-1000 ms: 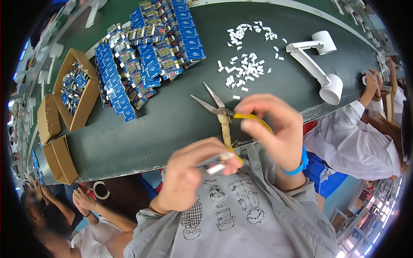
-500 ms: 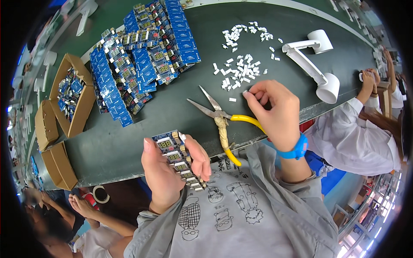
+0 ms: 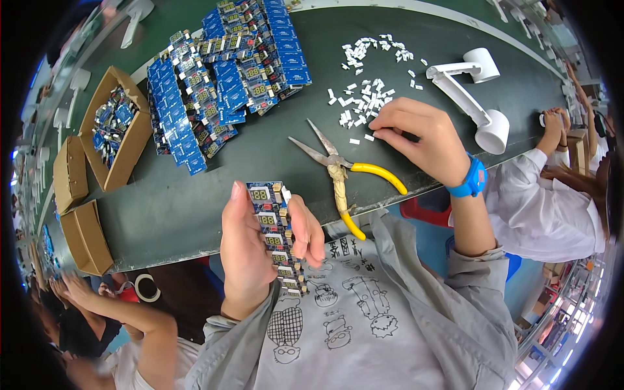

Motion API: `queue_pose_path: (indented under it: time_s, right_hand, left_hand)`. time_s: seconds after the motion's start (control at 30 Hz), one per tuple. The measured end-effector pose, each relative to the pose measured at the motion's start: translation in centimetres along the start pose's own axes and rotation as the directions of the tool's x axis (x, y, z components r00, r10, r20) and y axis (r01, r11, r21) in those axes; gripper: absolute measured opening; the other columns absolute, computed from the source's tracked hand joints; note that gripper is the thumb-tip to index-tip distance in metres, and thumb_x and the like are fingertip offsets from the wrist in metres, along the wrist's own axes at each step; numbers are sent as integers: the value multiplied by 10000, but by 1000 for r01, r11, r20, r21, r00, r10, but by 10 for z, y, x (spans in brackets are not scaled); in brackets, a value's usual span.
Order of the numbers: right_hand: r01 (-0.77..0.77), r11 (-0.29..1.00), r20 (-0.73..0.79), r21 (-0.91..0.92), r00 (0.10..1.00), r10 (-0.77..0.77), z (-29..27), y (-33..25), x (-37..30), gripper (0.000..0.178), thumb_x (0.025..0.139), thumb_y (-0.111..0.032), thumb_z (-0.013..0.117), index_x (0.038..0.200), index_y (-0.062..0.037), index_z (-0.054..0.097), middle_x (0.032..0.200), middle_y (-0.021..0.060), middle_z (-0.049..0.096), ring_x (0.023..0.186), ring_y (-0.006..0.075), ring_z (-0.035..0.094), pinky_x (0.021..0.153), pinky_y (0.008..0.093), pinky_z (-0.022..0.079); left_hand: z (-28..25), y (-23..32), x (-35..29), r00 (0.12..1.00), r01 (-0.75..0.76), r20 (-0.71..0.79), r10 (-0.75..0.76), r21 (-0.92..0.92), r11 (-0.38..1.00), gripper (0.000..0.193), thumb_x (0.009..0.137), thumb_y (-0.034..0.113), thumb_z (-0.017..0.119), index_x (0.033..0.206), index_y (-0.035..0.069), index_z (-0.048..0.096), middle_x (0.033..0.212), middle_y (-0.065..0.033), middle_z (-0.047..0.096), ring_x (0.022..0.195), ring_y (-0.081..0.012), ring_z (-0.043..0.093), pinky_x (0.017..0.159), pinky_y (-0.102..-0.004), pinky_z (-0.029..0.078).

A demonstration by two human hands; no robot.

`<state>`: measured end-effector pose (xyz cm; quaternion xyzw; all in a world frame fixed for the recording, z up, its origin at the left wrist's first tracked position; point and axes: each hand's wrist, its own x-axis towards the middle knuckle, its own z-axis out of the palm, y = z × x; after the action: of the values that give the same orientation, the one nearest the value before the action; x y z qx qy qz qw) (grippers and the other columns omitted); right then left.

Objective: Assembling small plastic components onto PCB strips and using pliers to secure them.

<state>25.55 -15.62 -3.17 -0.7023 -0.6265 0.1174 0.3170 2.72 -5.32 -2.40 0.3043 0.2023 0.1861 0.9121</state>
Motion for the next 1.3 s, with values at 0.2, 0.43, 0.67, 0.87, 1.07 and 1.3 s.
queue_pose_path:
  time_s: [0.2,0.43,0.67,0.87,1.07,1.3]
  right_hand:
    - [186,983,99,4,978,-185,-4,6,10,124,701,-17,662,821,-10,632,813,91,596,708,231,580,615,295,473]
    - [160,986,118,37,979,-164,0,-11,7,115,681,15,657,791,1,628,792,83,589,683,200,574,600,278,458]
    - [-109,128,58,986,935,350,53,-88,-11,73,792,62,566,858,33,573,946,97,513,740,137,574,601,251,465]
    - [-156,-122,194,980,886,421,64,-106,-8,50,808,15,578,853,34,566,967,88,467,677,129,548,548,256,453]
    - [-167,-171,227,971,868,443,68,-109,-9,55,805,-5,589,849,24,571,979,81,470,692,109,527,573,252,444]
    - [-106,244,-16,964,891,453,60,-105,-12,56,746,50,594,778,23,558,947,103,479,730,149,562,597,271,516]
  left_hand:
    - [-1,3,-2,1000,1,-7,-1,-5,1000,690,923,477,123,609,-17,488,494,-83,479,426,-172,494,356,-255,412]
    - [-4,1,2,999,40,-22,-39,48,998,636,933,475,169,750,-23,520,534,-94,515,397,-155,479,377,-250,419]
    - [13,-3,1,978,-80,-164,132,294,953,669,927,520,183,829,-34,544,616,-78,554,488,-121,533,449,-235,453]
    - [20,1,-6,949,-130,-198,246,465,876,630,949,458,188,855,-39,563,615,-63,550,489,-93,521,446,-211,420]
    - [18,-4,-5,917,-266,-120,381,527,807,550,964,360,237,798,-58,552,646,-67,540,498,-101,508,438,-215,394]
    - [16,-12,-1,846,-435,49,531,638,636,440,959,226,276,790,-80,545,643,-93,523,499,-130,500,428,-240,362]
